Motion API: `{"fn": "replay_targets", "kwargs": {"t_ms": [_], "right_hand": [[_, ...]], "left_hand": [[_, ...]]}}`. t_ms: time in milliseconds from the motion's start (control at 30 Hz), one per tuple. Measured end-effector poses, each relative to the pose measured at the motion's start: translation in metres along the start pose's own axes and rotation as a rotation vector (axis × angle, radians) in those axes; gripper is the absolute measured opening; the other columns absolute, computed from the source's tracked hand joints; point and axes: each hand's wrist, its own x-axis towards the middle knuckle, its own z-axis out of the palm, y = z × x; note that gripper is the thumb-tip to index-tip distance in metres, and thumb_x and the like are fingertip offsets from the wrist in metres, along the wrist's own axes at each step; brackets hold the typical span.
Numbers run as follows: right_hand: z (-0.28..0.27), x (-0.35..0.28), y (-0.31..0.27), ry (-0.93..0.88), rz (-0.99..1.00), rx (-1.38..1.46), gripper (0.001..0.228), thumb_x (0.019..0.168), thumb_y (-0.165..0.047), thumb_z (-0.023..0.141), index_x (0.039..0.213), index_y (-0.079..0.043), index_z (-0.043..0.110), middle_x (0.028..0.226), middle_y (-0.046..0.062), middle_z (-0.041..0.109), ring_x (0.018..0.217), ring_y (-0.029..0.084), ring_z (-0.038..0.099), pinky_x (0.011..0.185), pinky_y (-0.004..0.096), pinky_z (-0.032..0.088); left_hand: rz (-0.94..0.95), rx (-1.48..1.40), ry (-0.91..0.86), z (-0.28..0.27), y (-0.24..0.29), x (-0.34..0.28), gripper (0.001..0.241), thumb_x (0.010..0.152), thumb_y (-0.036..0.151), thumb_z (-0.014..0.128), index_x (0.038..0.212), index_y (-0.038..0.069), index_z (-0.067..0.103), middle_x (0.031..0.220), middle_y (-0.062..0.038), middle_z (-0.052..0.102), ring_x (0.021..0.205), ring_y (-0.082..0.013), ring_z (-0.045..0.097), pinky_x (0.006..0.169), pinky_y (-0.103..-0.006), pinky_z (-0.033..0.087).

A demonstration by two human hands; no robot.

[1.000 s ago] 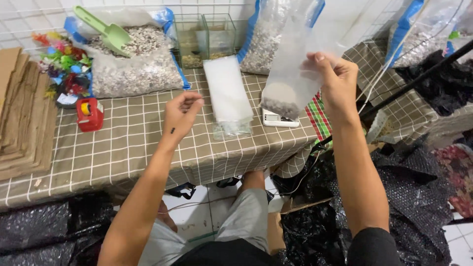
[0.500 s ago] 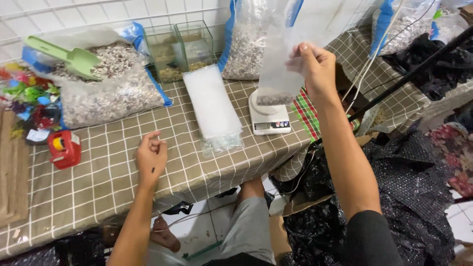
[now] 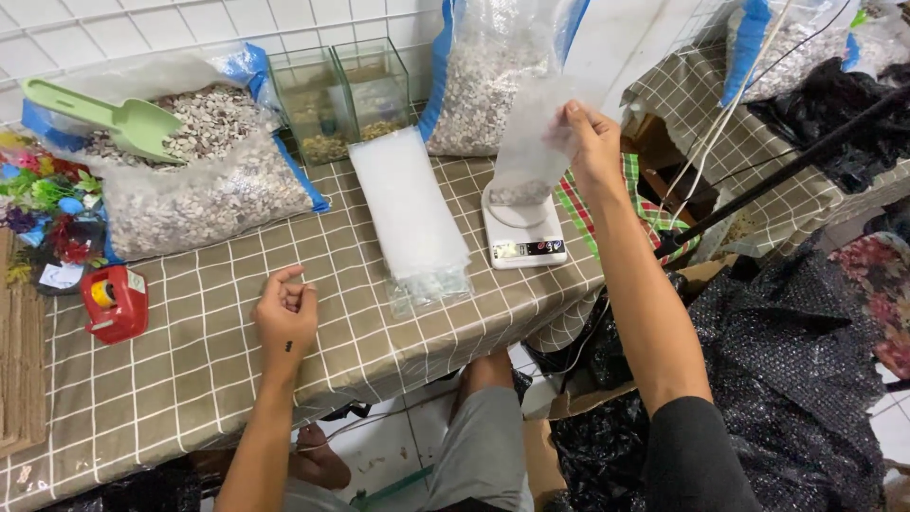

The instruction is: The person scoops gravel from a large bag into a smaller plastic bag, weighs it on a digital scale, seals the bag with tape, and then places the sealed bag into a black mailing pouch.

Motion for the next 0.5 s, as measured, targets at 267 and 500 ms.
{"fn": "replay_targets", "kwargs": {"t_ms": [267, 500], "right_hand": [[0.004, -0.009, -0.004, 0.055, -0.093, -0.166, 0.022, 0.099, -0.03, 0.071, 0.103, -0.008, 0.073, 0.093, 0.003, 0.074, 0.081, 0.012, 0.072, 0.069, 0.027, 0.061], [0.005, -0.014, -0.031, -0.067, -0.41, -0.535, 0.06, 0.104, -0.04, 0.071, 0.15, -0.013, 0.045, 0.138, 0.028, 0.06, 0.124, 0.036, 0.062, 0.103, 0.053, 0.058]], "left_hand": [[-0.015, -0.015, 0.011, 0.0, 0.002, -0.001, 0.024, 0.095, 0.005, 0.066, 0.118, 0.008, 0.067, 0.073, -0.004, 0.065, 0.057, -0.0115, 0.053, 0.058, -0.0261, 0.043], [-0.02, -0.029, 0.0, 0.001, -0.004, -0.001, 0.023, 0.098, 0.008, 0.065, 0.121, 0.005, 0.066, 0.074, -0.001, 0.061, 0.062, -0.0101, 0.052, 0.061, -0.0271, 0.043]]}}
